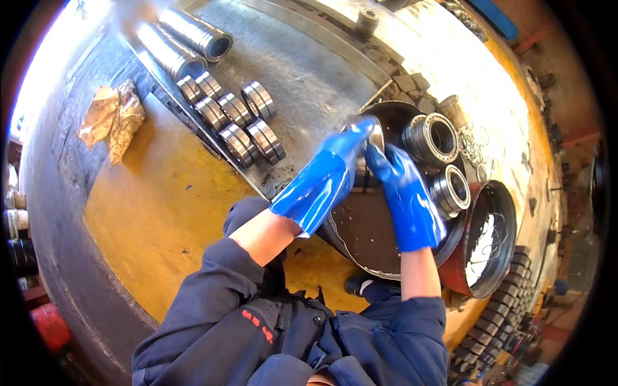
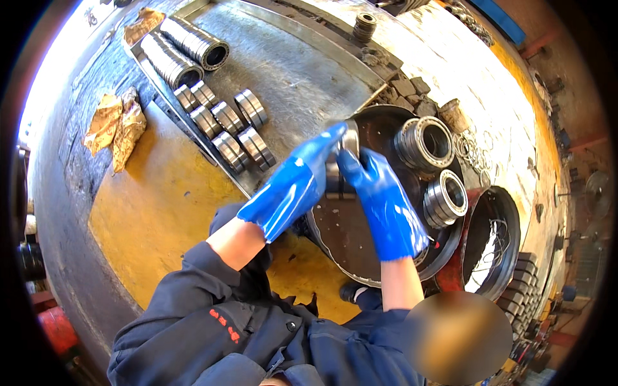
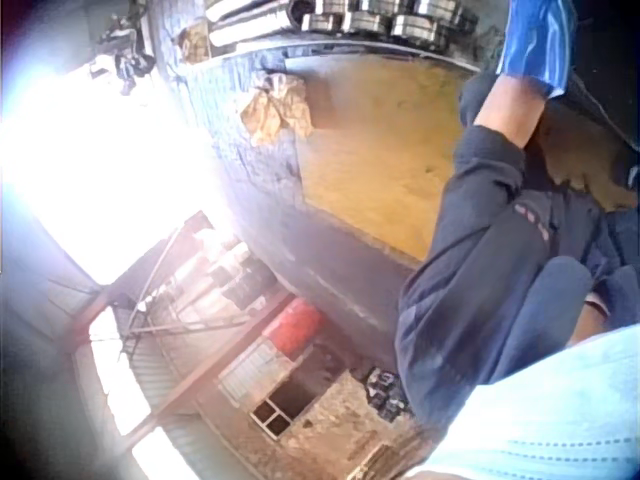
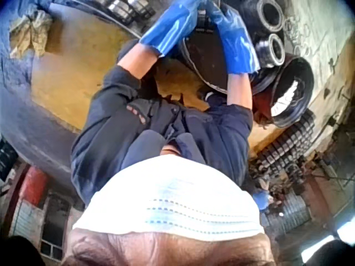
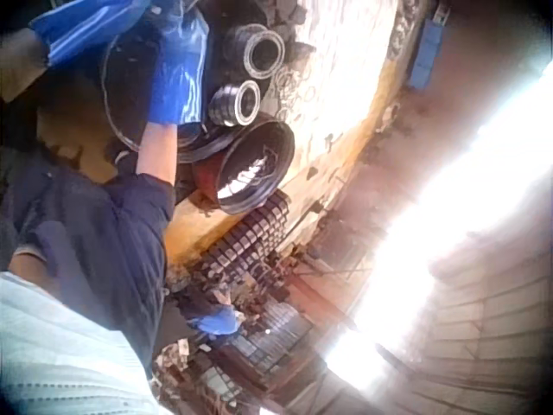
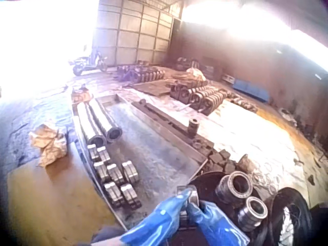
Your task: The person washes metal bearings in a basin of liquid, cleans them with a brush, and places them onto a metal tray.
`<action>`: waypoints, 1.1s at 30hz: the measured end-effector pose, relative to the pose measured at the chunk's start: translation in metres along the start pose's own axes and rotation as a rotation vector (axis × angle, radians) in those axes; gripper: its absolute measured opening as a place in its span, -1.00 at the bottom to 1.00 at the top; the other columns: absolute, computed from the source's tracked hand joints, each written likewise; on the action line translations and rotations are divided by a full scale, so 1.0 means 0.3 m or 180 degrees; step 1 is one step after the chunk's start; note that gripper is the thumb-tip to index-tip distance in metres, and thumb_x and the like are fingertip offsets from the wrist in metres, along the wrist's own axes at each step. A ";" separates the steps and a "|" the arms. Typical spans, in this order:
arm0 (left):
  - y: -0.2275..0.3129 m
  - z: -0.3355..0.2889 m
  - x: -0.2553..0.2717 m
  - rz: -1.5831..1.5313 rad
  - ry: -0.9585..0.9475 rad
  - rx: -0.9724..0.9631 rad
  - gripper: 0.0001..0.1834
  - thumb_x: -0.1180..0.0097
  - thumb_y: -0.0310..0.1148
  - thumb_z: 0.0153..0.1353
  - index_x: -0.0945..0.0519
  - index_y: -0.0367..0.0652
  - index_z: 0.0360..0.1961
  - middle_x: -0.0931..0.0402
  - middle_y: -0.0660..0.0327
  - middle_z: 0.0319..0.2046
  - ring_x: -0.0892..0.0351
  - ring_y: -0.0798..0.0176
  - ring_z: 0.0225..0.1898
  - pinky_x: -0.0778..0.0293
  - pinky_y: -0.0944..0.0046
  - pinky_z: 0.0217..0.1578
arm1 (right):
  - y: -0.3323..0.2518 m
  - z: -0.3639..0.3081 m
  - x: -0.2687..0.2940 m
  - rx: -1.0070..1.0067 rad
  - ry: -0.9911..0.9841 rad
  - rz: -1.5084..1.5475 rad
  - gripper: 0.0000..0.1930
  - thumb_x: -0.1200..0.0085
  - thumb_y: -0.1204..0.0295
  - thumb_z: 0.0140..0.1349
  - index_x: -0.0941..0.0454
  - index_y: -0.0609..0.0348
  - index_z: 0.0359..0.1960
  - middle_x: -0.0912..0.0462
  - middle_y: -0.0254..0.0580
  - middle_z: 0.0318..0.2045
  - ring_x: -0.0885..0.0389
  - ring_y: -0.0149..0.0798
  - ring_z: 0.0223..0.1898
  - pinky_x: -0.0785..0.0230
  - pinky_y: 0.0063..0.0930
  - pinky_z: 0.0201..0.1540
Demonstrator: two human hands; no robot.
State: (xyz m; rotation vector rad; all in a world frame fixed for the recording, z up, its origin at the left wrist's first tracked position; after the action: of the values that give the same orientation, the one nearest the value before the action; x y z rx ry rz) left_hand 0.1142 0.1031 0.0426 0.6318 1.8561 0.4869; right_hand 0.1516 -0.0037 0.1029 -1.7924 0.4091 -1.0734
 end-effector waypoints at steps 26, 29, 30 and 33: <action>-0.021 0.458 0.828 -0.1019 0.1405 -0.0364 -0.64 -0.04 -0.13 0.58 -0.66 -0.24 -0.01 -0.72 0.05 -0.07 -0.70 0.10 -0.06 -0.63 0.07 0.01 | 0.471 0.802 -0.693 -0.0508 -0.0882 -0.1367 -0.55 -0.02 0.05 0.48 -0.79 0.11 0.03 -0.83 0.05 0.00 -0.78 -0.07 0.02 -0.53 -0.04 0.04; 0.261 0.362 0.747 0.3513 0.1723 -0.1105 -0.80 -0.01 -0.42 0.55 -0.60 -0.30 0.01 -0.71 -0.18 -0.07 -0.73 -0.17 0.06 -0.62 -0.01 0.07 | 0.375 0.813 -0.702 0.0054 -0.0379 -0.0706 -0.57 -0.09 0.09 0.45 -0.80 0.10 0.10 -0.83 0.12 -0.04 -0.79 -0.12 -0.02 -0.55 -0.06 0.02; 0.279 0.327 0.612 0.3654 0.1518 -0.1386 -0.77 -0.02 -0.40 0.57 -0.59 -0.30 0.09 -0.69 -0.10 -0.07 -0.69 -0.10 0.03 -0.59 0.02 0.07 | 0.459 0.828 -0.669 0.0037 -0.0307 0.0049 -0.59 -0.11 0.13 0.46 -0.80 0.13 0.08 -0.81 0.08 -0.17 -0.68 -0.26 -0.20 -0.54 -0.17 -0.07; 0.410 0.296 0.660 0.2691 0.1597 -0.1424 -0.61 -0.06 -0.20 0.59 -0.58 -0.23 0.25 -0.69 0.01 0.03 -0.68 0.02 0.09 -0.59 0.07 0.13 | 0.336 0.771 -0.639 0.0475 -0.0040 0.0974 -0.63 -0.11 0.16 0.47 -0.79 0.23 -0.11 -0.72 -0.05 -0.39 -0.50 -0.33 -0.32 -0.44 -0.17 -0.20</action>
State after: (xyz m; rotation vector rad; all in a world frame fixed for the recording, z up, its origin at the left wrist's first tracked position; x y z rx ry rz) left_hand 0.1630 0.3262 -0.0572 1.0331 1.7591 1.6875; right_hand 0.2512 0.2090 -0.1098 -1.5453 0.5607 -0.8540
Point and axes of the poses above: each hand's wrist, its own z-axis towards the middle knuckle, its own x-axis out of the back of the hand, y = z × x, the point moved 9 cm from there along z, towards the middle knuckle
